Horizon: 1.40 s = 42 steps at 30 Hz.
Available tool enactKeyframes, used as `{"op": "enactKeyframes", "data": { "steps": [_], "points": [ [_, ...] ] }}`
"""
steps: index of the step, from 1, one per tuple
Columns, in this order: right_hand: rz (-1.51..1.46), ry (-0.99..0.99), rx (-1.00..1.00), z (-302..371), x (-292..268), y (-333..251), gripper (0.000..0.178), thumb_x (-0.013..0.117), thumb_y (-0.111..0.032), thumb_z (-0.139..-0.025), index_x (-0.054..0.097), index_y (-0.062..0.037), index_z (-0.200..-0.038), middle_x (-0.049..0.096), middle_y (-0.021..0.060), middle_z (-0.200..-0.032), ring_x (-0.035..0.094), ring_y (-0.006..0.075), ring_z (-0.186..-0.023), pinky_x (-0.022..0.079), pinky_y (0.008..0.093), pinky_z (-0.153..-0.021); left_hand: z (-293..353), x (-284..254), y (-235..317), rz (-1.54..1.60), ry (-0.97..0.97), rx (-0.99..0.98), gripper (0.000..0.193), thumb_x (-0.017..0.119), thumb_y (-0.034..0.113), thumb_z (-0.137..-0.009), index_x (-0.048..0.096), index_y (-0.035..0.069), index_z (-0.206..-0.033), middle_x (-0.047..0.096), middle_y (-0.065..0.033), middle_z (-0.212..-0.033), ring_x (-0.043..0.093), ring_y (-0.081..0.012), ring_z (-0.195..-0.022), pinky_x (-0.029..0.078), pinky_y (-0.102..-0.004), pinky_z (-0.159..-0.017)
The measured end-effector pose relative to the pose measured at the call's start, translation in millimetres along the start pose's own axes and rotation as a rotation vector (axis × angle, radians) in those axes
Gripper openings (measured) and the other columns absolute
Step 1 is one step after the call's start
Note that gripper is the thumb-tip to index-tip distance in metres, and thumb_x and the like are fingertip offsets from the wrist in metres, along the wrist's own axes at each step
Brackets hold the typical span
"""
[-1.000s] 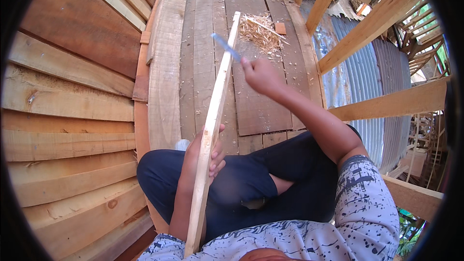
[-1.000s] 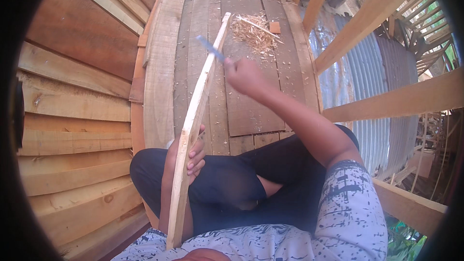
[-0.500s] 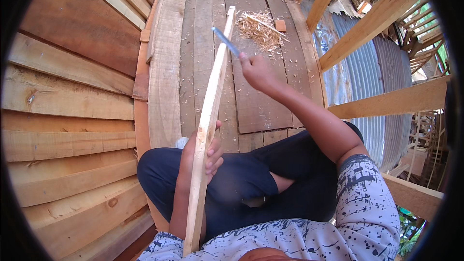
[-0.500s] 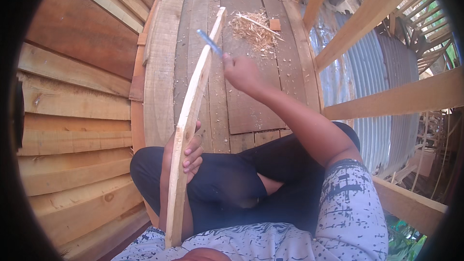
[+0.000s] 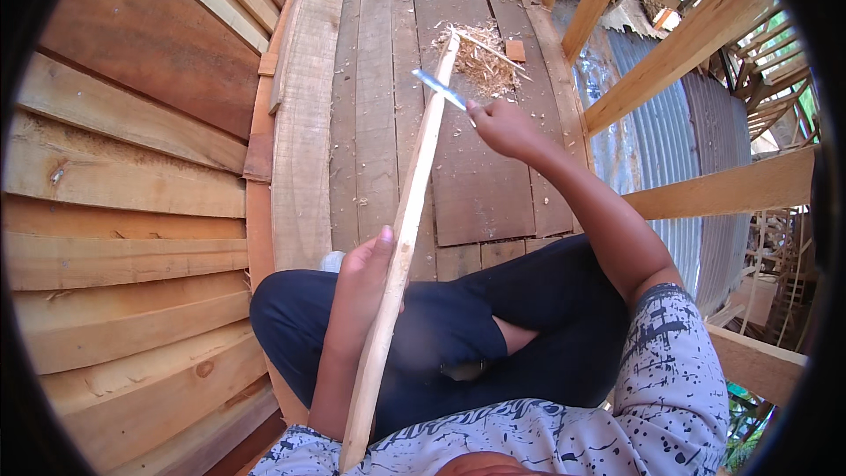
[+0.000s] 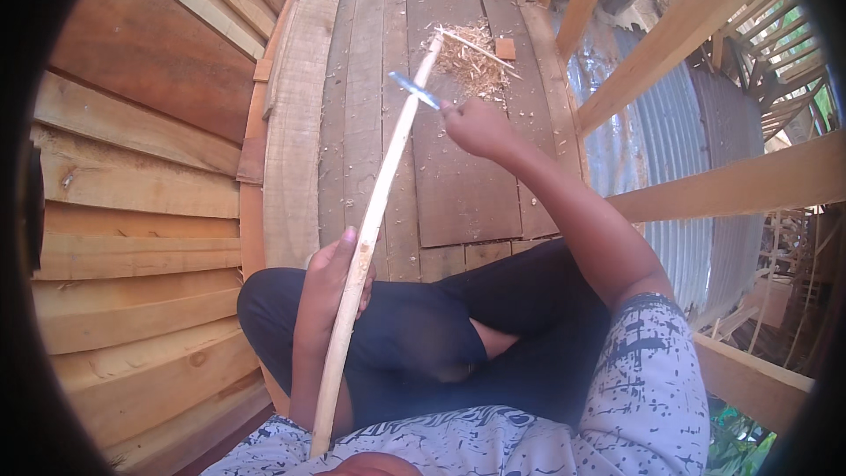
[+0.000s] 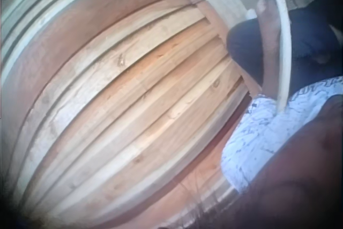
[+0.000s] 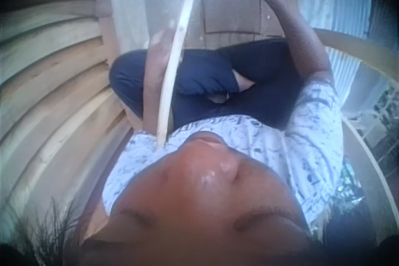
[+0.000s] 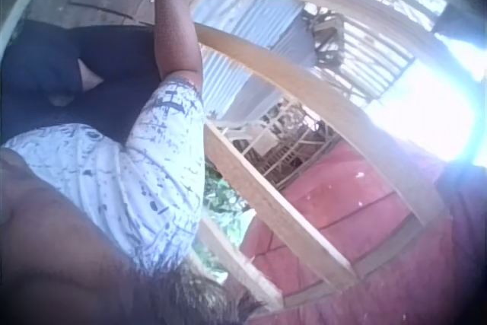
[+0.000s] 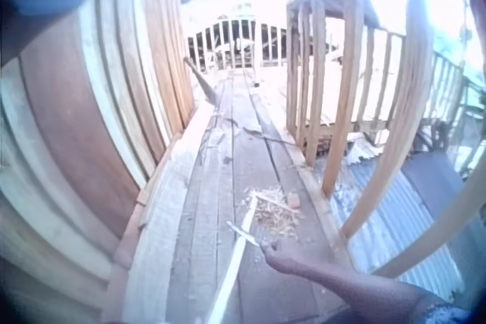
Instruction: The person carves a long, thin piece of wood using a knife while sitting cross-legged on a wooden floor. They repeatedly shave thin layers from the wood's surface, rotating the piece to work on different sides.
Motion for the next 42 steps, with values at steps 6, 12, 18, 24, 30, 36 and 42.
{"op": "enactKeyframes", "data": {
  "steps": [6,12,18,24,30,36,42],
  "points": [
    [0.173,-0.11,-0.156,17.5,28.2,-15.5,0.062,0.044,-0.048,-0.101,0.069,0.0056,-0.084,0.067,0.0223,-0.072,0.067,0.0349,-0.069,0.05,0.0484,-0.065,-10.8,-1.9,-11.1,-0.182,0.043,0.043,0.048,0.05,0.047,-0.102,0.062,0.001,-0.091,0.054,-0.0025,-0.057,0.05,-0.0095,-0.038,0.042,-0.024,-0.035],
    [0.164,-0.093,0.055,6.6,5.1,0.2,0.059,0.045,-0.046,-0.099,0.071,0.0062,-0.09,0.068,0.0272,-0.084,0.068,0.0404,-0.082,0.052,0.0504,-0.076,-8.1,6.0,-9.8,-0.235,0.043,0.046,0.042,0.055,0.036,-0.102,0.066,-0.005,-0.105,0.063,-0.0007,-0.071,0.053,-0.0032,-0.058,0.043,-0.0227,-0.051],
    [0.168,-0.096,0.065,12.0,10.5,-0.3,0.061,0.043,-0.046,-0.1,0.07,0.0074,-0.092,0.068,0.0311,-0.089,0.068,0.0428,-0.089,0.051,0.0517,-0.082,-11.9,7.1,-5.7,-0.236,0.055,0.009,0.042,0.055,0.036,-0.102,0.066,-0.004,-0.103,0.062,-0.0002,-0.069,0.052,-0.0034,-0.055,0.042,-0.0225,-0.05],
    [0.149,-0.011,0.044,8.5,10.8,9.0,0.059,0.041,-0.043,-0.102,0.069,0.0072,-0.09,0.068,0.0302,-0.084,0.068,0.0436,-0.083,0.051,0.0519,-0.08,-8.3,7.1,-7.9,-0.239,0.055,0.002,0.042,0.053,0.036,-0.103,0.067,-0.004,-0.104,0.063,0.0,-0.071,0.053,-0.0034,-0.058,0.044,-0.0224,-0.052],
    [0.038,-0.114,0.043,2.8,15.5,8.5,0.059,0.039,-0.04,-0.103,0.069,0.0071,-0.083,0.067,0.0281,-0.078,0.067,0.0421,-0.075,0.052,0.0512,-0.076,-4.6,3.1,-7.6,-0.166,0.043,-0.003,0.041,0.052,0.035,-0.104,0.066,-0.004,-0.103,0.063,0.0002,-0.071,0.053,-0.0031,-0.059,0.044,-0.0223,-0.054],
    [0.007,0.086,-0.131,15.6,31.1,0.4,0.062,0.04,-0.042,-0.103,0.065,0.0059,-0.073,0.061,0.023,-0.062,0.064,0.0377,-0.061,0.049,0.0506,-0.063,1.7,3.7,5.2,-0.042,0.017,-0.06,0.041,0.045,0.038,-0.105,0.06,0.003,-0.091,0.055,-0.0017,-0.06,0.05,-0.0078,-0.042,0.041,-0.0232,-0.039],
    [-0.112,0.074,-0.182,17.8,26.8,-9.7,0.061,0.043,-0.041,-0.103,0.062,0.0061,-0.07,0.057,0.0232,-0.057,0.058,0.0351,-0.053,0.045,0.0513,-0.057,-1.7,5.4,3.4,0.107,-0.021,-0.05,0.044,0.04,0.04,-0.106,0.054,-0.002,-0.112,0.047,-0.003,-0.058,0.044,-0.01,-0.036,0.036,-0.0232,-0.031]
  ]
}}
Point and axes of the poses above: each hand's wrist, its own z-axis away from the middle knuckle, its own x-axis out of the palm, y = z × x, the point moved 7 cm from there along -z, towards the middle knuckle
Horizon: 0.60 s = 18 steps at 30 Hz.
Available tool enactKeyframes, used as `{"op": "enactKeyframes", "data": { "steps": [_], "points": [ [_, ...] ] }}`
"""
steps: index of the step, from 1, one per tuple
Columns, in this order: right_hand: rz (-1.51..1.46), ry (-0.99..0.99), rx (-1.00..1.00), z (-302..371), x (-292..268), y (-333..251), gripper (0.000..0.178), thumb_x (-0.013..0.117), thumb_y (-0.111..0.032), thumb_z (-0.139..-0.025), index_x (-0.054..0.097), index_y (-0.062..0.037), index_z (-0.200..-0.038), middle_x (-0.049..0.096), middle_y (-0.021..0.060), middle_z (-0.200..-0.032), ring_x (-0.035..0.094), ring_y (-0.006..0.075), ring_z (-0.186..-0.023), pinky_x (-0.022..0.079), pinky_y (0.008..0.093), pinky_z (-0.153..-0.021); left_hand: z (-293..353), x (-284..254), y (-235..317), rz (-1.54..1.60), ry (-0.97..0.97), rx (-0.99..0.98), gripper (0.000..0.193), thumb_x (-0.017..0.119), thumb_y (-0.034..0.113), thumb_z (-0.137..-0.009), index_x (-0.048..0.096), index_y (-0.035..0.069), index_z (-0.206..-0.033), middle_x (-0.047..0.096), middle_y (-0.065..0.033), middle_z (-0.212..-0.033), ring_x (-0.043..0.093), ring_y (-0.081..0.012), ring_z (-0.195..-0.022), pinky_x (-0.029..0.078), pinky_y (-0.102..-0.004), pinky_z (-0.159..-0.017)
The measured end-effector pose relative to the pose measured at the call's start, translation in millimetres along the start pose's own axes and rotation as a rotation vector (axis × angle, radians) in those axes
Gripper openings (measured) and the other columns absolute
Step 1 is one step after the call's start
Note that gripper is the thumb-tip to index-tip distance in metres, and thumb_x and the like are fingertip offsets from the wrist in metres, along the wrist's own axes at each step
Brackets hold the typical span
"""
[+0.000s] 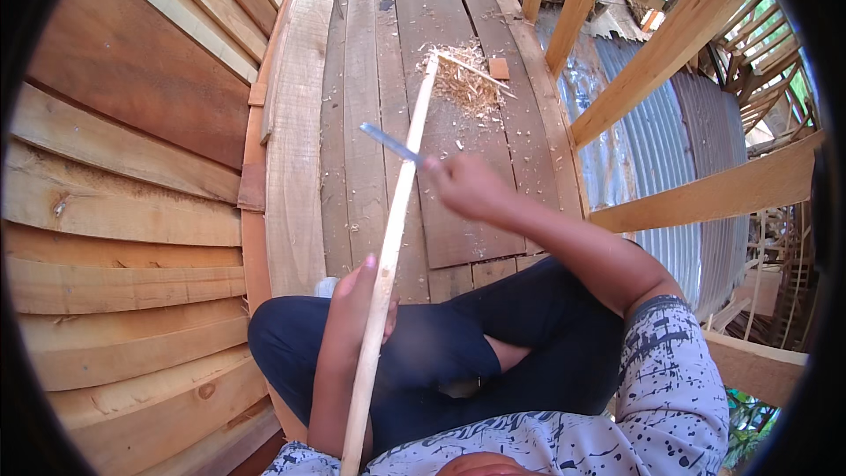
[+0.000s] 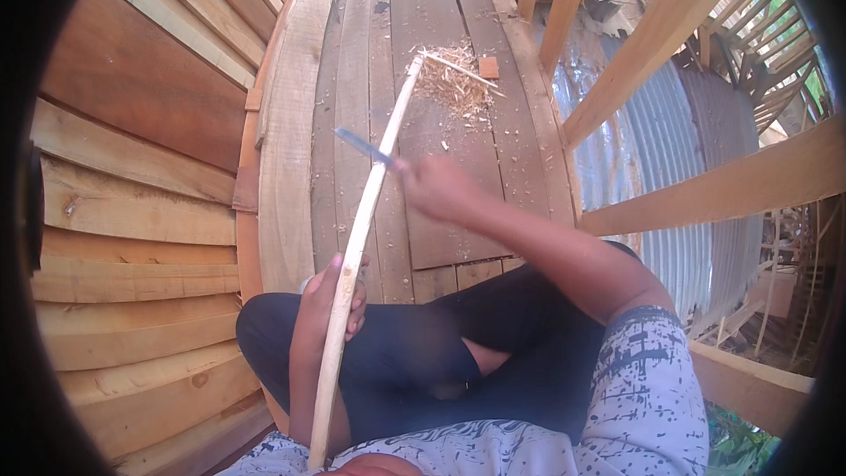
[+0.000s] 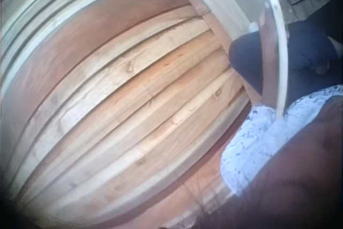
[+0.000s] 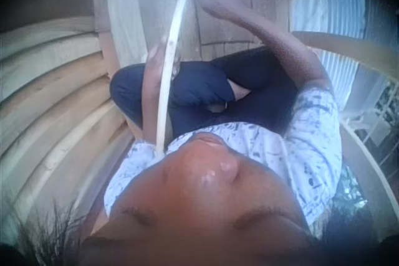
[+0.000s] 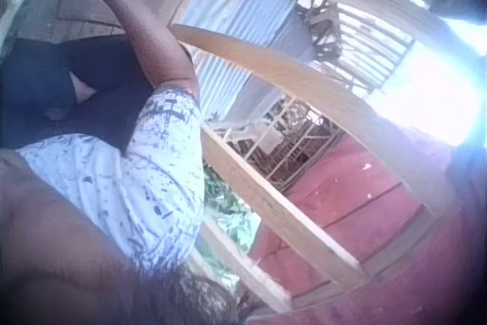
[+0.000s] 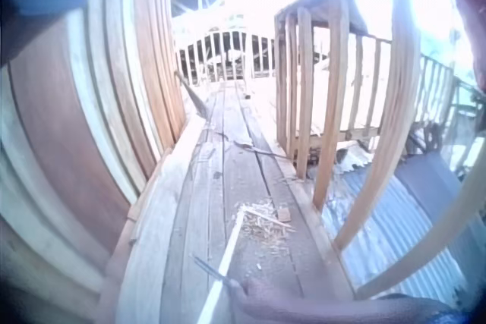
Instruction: The person carves a long, thin piece of wood using a knife while sitting cross-legged on a wooden floor. They repeatedly shave thin layers from the wood's surface, rotating the piece to work on different sides.
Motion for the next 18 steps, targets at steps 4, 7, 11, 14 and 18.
{"op": "enactKeyframes", "data": {
  "steps": [4,7,11,14,18],
  "points": [
    [0.026,-0.017,-0.015,-8.4,-0.1,6.2,0.061,0.043,-0.042,-0.103,0.061,0.0053,-0.069,0.057,0.0215,-0.057,0.056,0.0326,-0.052,0.044,0.0505,-0.057,1.8,-0.5,-8.6,0.085,-0.025,-0.008,0.038,0.043,0.04,-0.105,0.052,0.006,-0.093,0.049,-0.0029,-0.058,0.045,-0.0104,-0.038,0.037,-0.0236,-0.033],
    [-0.035,0.05,0.17,-26.1,-28.6,41.7,0.061,0.042,-0.043,-0.102,0.064,0.006,-0.075,0.063,0.0225,-0.067,0.062,0.0361,-0.064,0.046,0.0498,-0.064,6.9,15.2,-4.3,0.159,-0.074,-0.018,0.035,0.046,0.04,-0.104,0.051,0.005,-0.106,0.05,-0.0028,-0.064,0.044,-0.0094,-0.039,0.036,-0.0227,-0.035],
    [-0.102,0.082,0.189,-26.4,-40.5,41.9,0.061,0.043,-0.046,-0.101,0.066,0.0064,-0.078,0.066,0.0246,-0.075,0.066,0.0375,-0.072,0.048,0.0501,-0.068,22.6,22.4,9.1,0.25,-0.233,0.099,0.053,0.049,0.037,-0.102,0.04,0.001,-0.14,0.046,-0.001,-0.068,0.04,-0.0078,-0.041,0.036,-0.0221,-0.037],
    [-0.153,0.181,0.121,-22.7,-49.8,45.9,0.063,0.044,-0.051,-0.101,0.06,0.0037,-0.073,0.055,0.0134,-0.06,0.054,0.0237,-0.053,0.043,0.0435,-0.053,33.4,24.7,22.6,0.204,-0.273,0.105,0.064,0.051,0.034,-0.101,0.027,0.003,-0.152,0.043,-0.0006,-0.068,0.038,-0.0073,-0.042,0.036,-0.0219,-0.038],
    [-0.207,0.183,0.26,-18.9,-60.8,61.0,0.062,0.043,-0.054,-0.1,0.054,0.0001,-0.073,0.052,0.0093,-0.059,0.051,0.0211,-0.049,0.04,0.0402,-0.046,55.0,29.2,57.8,0.108,-0.22,0.207,0.058,0.05,0.031,-0.101,0.032,0.005,-0.149,0.044,-0.0009,-0.068,0.039,-0.0077,-0.04,0.035,-0.0217,-0.034]
  ]
}}
Point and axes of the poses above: each hand's wrist, its own z-axis away from the middle knuckle, its own x-axis out of the palm, y = z × x, the point moved 7 cm from there along -z, towards the middle knuckle
